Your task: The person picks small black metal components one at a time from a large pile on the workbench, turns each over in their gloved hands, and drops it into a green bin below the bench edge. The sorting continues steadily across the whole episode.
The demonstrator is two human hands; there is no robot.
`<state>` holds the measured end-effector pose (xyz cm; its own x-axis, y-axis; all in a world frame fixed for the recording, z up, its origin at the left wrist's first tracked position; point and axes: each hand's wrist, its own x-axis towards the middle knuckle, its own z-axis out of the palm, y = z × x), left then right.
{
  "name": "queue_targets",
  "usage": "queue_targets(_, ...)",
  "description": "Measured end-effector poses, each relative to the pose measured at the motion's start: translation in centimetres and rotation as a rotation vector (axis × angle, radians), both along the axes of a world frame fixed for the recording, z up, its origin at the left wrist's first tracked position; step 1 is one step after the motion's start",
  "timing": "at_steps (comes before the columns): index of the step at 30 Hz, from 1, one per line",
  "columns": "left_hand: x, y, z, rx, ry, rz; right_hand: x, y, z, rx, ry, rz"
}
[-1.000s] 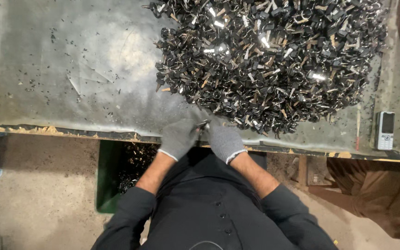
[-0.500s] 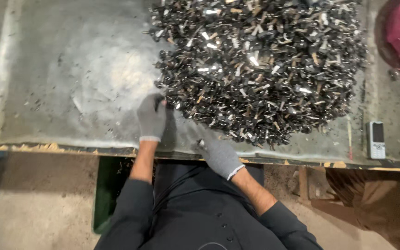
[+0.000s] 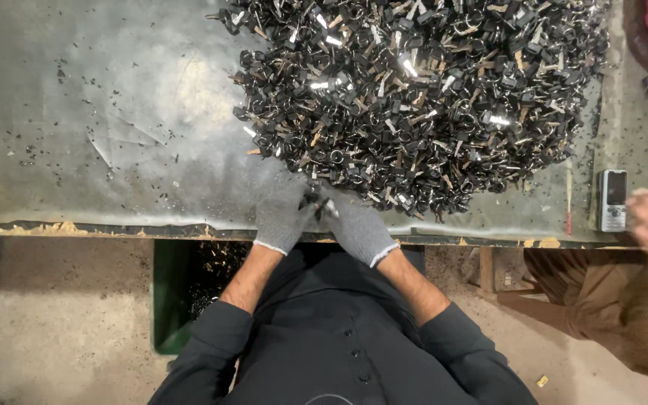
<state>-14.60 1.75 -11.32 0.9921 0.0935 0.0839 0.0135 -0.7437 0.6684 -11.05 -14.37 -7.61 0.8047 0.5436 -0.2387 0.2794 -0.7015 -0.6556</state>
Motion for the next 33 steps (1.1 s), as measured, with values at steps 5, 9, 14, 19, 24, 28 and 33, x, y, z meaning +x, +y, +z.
queue_targets(5, 0.5, 0.0, 0.1, 0.131, -0.131, -0.121, 0.3, 1.1, -1.0, -0.177, 0.072, 0.013)
queue_targets(9, 0.8, 0.5, 0.2, 0.232, -0.077, -0.245, -0.4, 1.7, -1.5, -0.326, -0.034, -0.020)
queue_targets(14, 0.3, 0.4, 0.4, 0.177, -0.205, -0.130, -0.3, 0.7, -1.6, -0.066, -0.055, 0.006)
queue_targets(19, 0.4, 0.3, 0.2, 0.264, -0.239, -0.219, -0.5, 1.5, -1.7, -0.253, -0.195, 0.023)
queue_targets(24, -0.2, 0.1, 0.5, 0.129, -0.307, -0.216, -0.7, 1.8, -1.1, -0.262, -0.007, -0.024)
queue_targets(28, -0.5, -0.6, 0.5, 0.116, -0.357, -0.096, -1.9, 1.3, -0.8, -0.202, -0.393, 0.071)
queue_targets(33, -1.3, -1.0, -0.4, 0.160, -0.299, -0.087, -1.7, 1.7, -1.5, -0.216, -0.181, 0.032)
